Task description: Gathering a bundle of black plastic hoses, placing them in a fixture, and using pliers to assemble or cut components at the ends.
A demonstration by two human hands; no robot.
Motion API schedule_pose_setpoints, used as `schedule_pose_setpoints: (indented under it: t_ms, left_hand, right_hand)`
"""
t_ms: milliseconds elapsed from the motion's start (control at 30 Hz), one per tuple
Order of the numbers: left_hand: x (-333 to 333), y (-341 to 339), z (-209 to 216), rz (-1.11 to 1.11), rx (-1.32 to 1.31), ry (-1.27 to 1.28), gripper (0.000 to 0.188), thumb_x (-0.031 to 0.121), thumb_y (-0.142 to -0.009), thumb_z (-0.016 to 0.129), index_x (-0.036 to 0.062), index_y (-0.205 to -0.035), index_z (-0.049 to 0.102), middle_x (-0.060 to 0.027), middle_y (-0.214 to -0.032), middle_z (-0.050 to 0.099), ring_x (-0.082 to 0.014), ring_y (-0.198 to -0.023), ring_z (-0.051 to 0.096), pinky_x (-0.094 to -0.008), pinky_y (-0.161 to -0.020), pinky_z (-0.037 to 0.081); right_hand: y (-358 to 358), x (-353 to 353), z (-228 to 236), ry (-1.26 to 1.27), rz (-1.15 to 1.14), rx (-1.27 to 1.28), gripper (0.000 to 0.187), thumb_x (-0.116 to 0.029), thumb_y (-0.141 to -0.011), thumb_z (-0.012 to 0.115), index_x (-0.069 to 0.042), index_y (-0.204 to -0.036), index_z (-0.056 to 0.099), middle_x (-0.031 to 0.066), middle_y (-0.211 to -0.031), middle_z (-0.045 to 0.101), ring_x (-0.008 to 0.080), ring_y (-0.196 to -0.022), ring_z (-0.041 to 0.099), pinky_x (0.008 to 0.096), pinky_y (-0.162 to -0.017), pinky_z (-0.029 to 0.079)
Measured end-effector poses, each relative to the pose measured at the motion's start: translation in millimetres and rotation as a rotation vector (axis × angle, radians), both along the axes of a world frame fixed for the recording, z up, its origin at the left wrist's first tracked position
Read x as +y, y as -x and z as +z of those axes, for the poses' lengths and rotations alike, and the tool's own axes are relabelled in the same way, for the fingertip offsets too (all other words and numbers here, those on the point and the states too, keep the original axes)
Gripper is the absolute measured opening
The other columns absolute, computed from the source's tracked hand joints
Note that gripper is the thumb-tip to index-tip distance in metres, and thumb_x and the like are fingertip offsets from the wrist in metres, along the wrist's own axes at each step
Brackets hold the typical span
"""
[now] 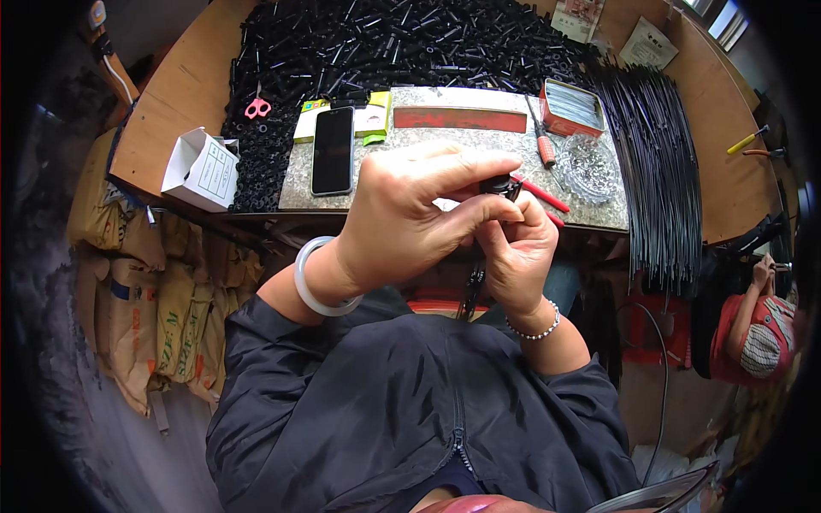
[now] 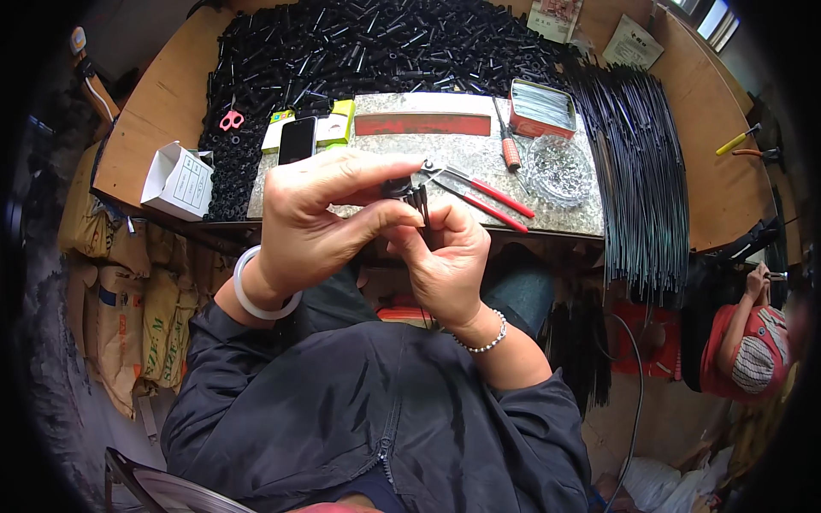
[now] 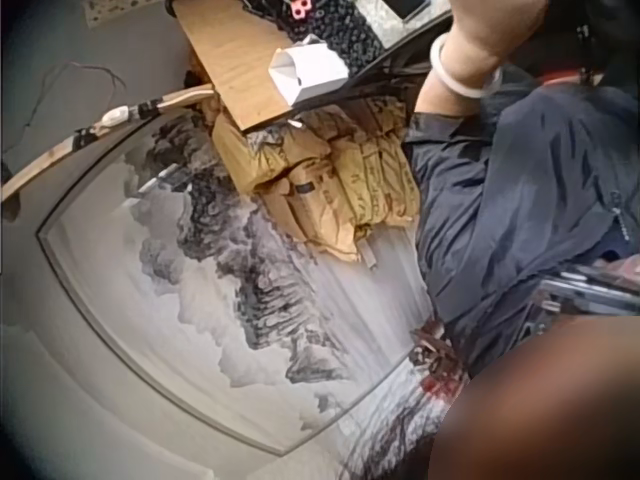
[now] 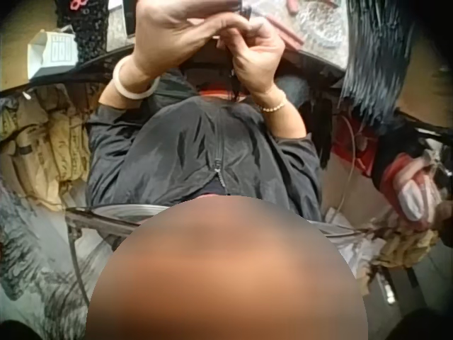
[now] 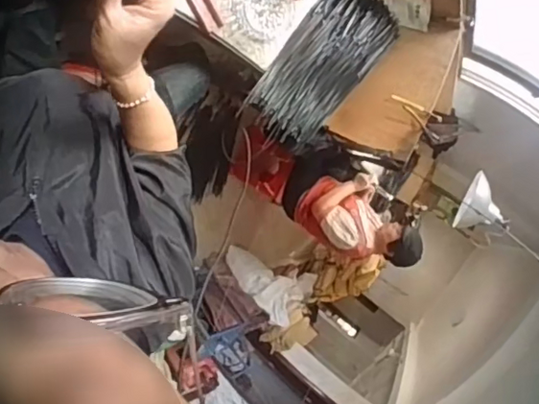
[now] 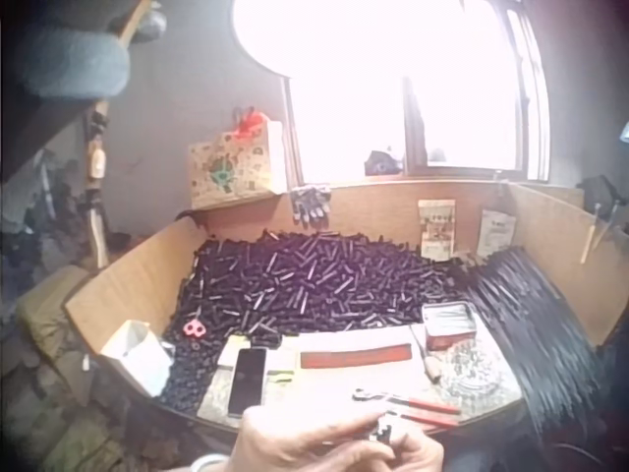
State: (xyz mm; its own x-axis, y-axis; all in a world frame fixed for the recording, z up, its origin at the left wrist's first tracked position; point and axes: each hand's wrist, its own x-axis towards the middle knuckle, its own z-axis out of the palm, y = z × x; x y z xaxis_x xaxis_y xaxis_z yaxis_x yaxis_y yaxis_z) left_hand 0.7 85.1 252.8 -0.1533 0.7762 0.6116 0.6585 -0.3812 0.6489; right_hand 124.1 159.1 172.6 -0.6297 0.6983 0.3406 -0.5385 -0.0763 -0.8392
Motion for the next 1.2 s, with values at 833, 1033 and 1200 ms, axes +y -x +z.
schedule_pose_setpoints:
  t_ms: [833, 1033, 1200]
  left_hand:
    - [-8.3, 5.6, 4.4, -0.043, 0.094, 0.068, 0.023, 0.002, -0.077, 0.069, -0.0045, -0.098, 0.063, -0.0131, -0.087, 0.065, -0.0177, -0.077, 0.066, -0.0246, -0.068, 0.053]
    - [-9.5, 1.9, -3.5, -0.092, 0.082, -0.001, 0.033, -0.004, -0.078, 0.063, -0.0035, -0.111, 0.059, -0.0138, -0.089, 0.064, -0.0175, -0.076, 0.064, -0.0264, -0.068, 0.052]
    - [-3.8, -1.8, -6.3, -0.287, -0.350, -0.012, 0.069, -0.008, -0.082, 0.056, -0.0012, -0.142, 0.023, -0.0158, -0.098, 0.063, -0.0142, -0.085, 0.061, -0.0245, -0.076, 0.050]
  right_hand:
    - [-2.5, -2.5, -3.2, -0.008, 0.072, 0.163, 0.013, -0.006, -0.087, 0.062, 0.003, -0.095, 0.057, 0.0096, -0.090, 0.064, 0.0142, -0.082, 0.064, 0.0269, -0.075, 0.053]
    - [-0.7, -4.8, -1.4, 0.041, 0.174, 0.001, 0.041, -0.034, -0.090, 0.058, 0.003, -0.107, 0.054, 0.0052, -0.086, 0.064, 0.0101, -0.078, 0.060, 0.0215, -0.072, 0.049]
    - [-8.3, 8.0, -15.4, -0.021, 0.560, -0.132, 0.058, -0.055, -0.088, 0.048, 0.001, -0.091, 0.060, 0.0014, -0.071, 0.059, 0.0079, -0.066, 0.055, 0.0220, -0.062, 0.047]
